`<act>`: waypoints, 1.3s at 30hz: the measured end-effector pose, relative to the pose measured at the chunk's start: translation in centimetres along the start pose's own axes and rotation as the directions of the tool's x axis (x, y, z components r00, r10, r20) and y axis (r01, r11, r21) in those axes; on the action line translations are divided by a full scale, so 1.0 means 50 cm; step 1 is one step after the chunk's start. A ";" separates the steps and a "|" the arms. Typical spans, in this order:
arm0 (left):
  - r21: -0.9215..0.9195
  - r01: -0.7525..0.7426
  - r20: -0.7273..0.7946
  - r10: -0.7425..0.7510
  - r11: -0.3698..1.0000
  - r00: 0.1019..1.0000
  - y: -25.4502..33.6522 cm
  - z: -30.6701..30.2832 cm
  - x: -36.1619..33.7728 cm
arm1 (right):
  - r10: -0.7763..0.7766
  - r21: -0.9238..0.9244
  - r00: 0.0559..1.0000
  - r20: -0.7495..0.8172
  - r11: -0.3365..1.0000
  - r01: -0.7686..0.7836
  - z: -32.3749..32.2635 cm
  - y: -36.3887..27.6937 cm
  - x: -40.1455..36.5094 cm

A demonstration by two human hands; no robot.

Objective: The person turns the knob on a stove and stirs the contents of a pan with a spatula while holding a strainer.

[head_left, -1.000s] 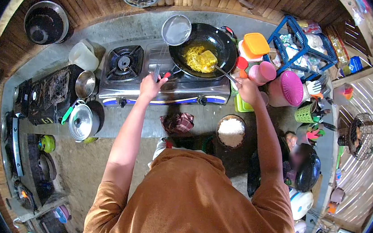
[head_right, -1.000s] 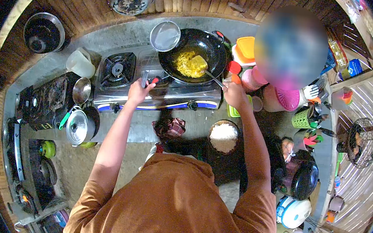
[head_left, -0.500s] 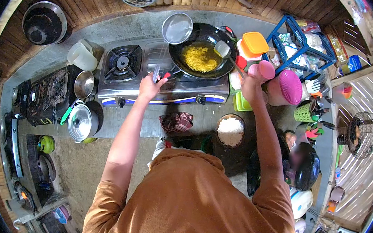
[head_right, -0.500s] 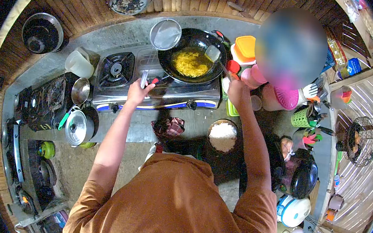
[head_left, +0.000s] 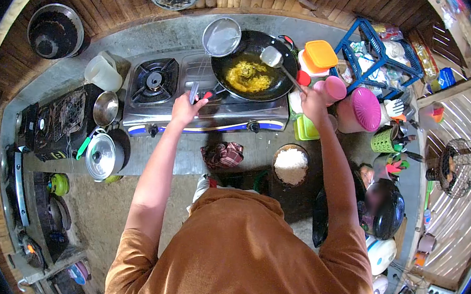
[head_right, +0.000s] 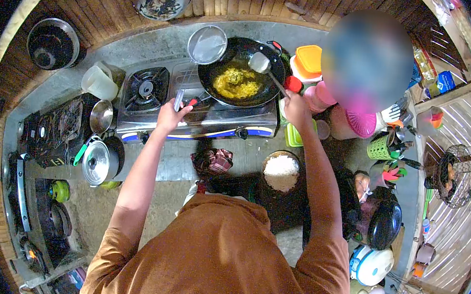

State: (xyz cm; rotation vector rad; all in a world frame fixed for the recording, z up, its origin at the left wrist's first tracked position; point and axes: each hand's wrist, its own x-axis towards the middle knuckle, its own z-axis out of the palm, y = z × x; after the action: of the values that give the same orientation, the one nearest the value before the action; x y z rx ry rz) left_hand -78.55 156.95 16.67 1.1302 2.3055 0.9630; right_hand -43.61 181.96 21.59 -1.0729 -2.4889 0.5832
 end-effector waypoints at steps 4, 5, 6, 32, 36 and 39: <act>-0.007 0.009 0.005 -0.009 1.000 1.000 -0.005 0.000 0.003 | 0.041 -0.117 0.999 -0.003 0.992 -0.041 0.028 0.028 0.039; -0.007 0.008 0.003 -0.008 1.000 1.000 -0.007 0.000 0.005 | 0.003 -0.107 1.000 0.012 0.994 -0.001 0.034 0.027 0.045; 0.013 -0.012 -0.006 0.012 1.000 1.000 -0.014 0.004 0.008 | 0.002 -0.107 1.000 0.012 0.994 -0.001 0.048 0.032 0.049; 0.039 0.017 0.018 -0.018 0.999 1.000 0.011 -0.011 -0.002 | 0.054 -0.151 0.990 0.130 0.988 -0.034 -0.035 0.014 -0.039; 0.027 0.023 0.015 -0.023 0.999 1.000 0.017 -0.013 -0.005 | -0.037 0.033 0.975 0.218 0.999 0.031 -0.024 0.016 -0.052; 0.016 0.018 0.013 -0.018 1.000 1.000 0.016 -0.012 -0.005 | -0.112 0.297 0.976 0.185 0.954 0.053 0.017 0.012 -0.058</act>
State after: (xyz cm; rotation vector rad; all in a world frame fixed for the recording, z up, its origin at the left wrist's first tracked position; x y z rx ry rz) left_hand -78.35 156.88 17.69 1.1166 2.3129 0.9300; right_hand -41.80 179.98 20.11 -0.8289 -2.4958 1.0400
